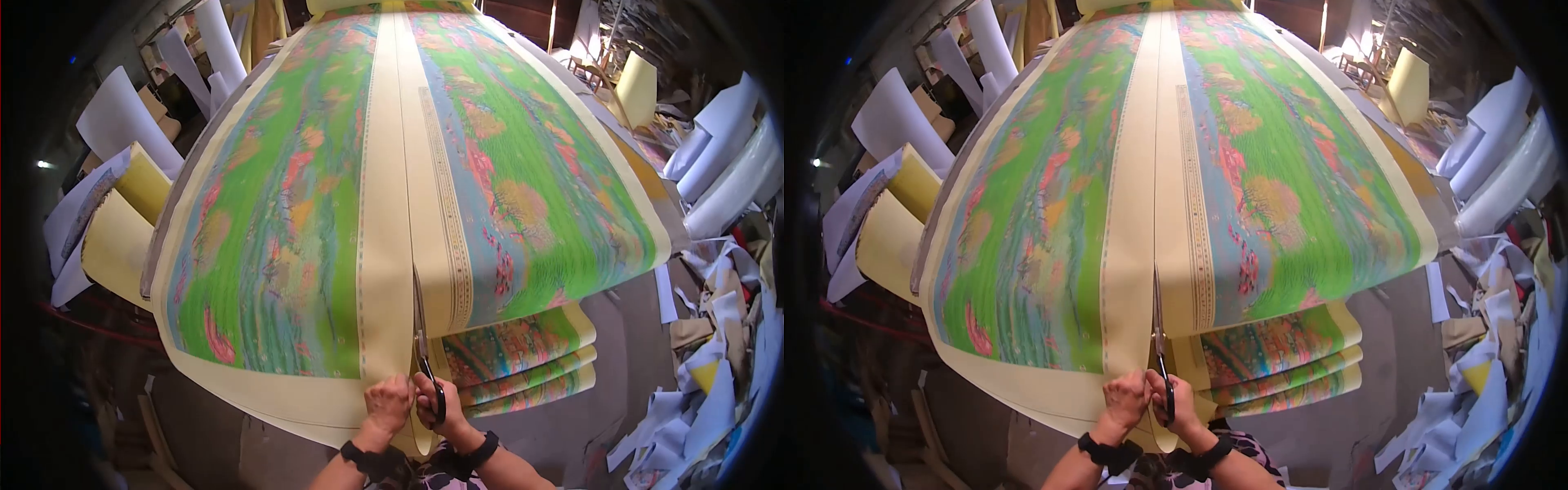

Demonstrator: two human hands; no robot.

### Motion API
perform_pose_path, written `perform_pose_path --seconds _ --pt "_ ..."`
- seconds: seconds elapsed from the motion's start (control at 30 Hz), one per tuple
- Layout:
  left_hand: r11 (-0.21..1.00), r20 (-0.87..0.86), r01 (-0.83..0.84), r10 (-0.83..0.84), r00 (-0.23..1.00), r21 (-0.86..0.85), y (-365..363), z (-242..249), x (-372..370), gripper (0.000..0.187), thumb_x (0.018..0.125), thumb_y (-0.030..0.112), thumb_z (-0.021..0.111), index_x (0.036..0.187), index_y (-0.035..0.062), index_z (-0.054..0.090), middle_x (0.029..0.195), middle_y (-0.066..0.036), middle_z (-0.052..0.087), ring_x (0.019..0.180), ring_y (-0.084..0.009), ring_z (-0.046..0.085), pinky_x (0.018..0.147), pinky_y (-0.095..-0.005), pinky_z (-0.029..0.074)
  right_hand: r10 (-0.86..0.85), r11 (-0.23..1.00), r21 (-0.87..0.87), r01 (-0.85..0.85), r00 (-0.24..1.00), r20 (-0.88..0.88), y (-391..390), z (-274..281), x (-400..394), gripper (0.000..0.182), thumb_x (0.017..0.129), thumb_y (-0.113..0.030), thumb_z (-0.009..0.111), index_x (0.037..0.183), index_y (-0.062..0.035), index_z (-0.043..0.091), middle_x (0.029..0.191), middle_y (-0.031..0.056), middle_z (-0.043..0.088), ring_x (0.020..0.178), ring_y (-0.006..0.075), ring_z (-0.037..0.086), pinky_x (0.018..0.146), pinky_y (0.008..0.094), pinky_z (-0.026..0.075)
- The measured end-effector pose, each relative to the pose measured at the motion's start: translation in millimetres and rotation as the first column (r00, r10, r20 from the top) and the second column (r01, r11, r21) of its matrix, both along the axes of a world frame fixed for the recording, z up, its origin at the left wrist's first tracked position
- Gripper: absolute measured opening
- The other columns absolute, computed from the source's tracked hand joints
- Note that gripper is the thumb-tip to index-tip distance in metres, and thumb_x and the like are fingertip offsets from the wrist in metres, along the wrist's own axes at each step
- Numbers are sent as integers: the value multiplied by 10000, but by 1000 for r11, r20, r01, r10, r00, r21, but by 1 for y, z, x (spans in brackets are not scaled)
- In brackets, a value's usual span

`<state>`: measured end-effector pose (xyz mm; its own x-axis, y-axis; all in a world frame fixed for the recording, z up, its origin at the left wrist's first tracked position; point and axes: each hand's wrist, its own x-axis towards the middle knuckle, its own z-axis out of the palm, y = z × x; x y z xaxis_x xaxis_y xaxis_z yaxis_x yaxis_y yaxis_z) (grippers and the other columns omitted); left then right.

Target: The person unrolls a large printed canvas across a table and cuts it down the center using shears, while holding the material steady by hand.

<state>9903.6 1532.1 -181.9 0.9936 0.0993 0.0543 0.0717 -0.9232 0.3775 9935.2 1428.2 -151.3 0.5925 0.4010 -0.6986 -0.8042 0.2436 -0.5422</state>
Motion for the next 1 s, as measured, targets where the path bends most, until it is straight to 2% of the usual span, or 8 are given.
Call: perform_pose_path --seconds 0.37,0.57,0.7,0.77,0.87,0.9,0.93,1.0 --pt "990 -137 -39 21 990 -134 -14 29 -132 215 635 202 569 508 76 448 469 -102 454 423 -238 480 394 -332 371 -67 995 -81 65 998 -17 33 76 60 346 693 -359 578 569 -97 389 401 -49 314 243 51 261 232 188 178" --pt "983 -667 9 -133 733 -185 -14 -17 -130 268 691 228 496 928 109 464 765 -88 534 682 -253 509 567 -397 400 -49 998 -22 51 998 51 61 62 153 387 650 -419 598 586 -102 385 408 -48 309 248 56 248 239 195 174" --pt "992 -430 82 -116 895 -95 -8 -64 -124 242 700 226 487 897 85 487 773 -107 532 679 -249 510 572 -393 402 -5 999 -51 9 997 72 82 51 229 453 594 -488 615 598 -107 369 417 -52 292 273 57 233 271 201 177" --pt "976 -711 76 -200 674 -203 1 -67 -112 206 696 236 495 809 65 516 710 -123 527 653 -244 515 547 -371 406 12 1000 -27 -10 998 67 86 39 251 468 580 -504 617 599 -110 366 419 -53 286 281 58 231 281 203 181" --pt "916 -571 -212 -23 820 -341 24 -30 -51 200 690 253 504 714 56 529 630 -127 518 610 -258 513 522 -350 406 46 998 44 -47 999 27 83 26 268 489 562 -531 613 602 -114 362 420 -55 275 291 61 227 293 208 187" --pt "902 -224 -152 63 972 -404 37 -8 -9 214 675 278 520 725 70 532 624 -133 510 601 -256 507 510 -340 406 68 993 93 -67 998 -8 81 23 265 495 559 -542 608 603 -115 362 419 -56 270 292 63 224 295 210 188" --pt "942 -178 -126 72 981 -311 53 16 20 253 600 242 616 509 64 459 477 -102 454 439 -223 480 408 -317 373 77 993 95 -76 997 -11 77 17 251 495 559 -542 608 603 -115 362 419 -56 270 292 63 224 295 210 188" --pt "978 8 -62 65 998 -200 78 52 97 287 601 306 631 612 71 468 536 -94 455 502 -235 474 437 -328 369 103 986 141 -90 991 -85 72 21 252 502 558 -557 598 603 -116 363 418 -56 266 292 64 227 298 209 193"
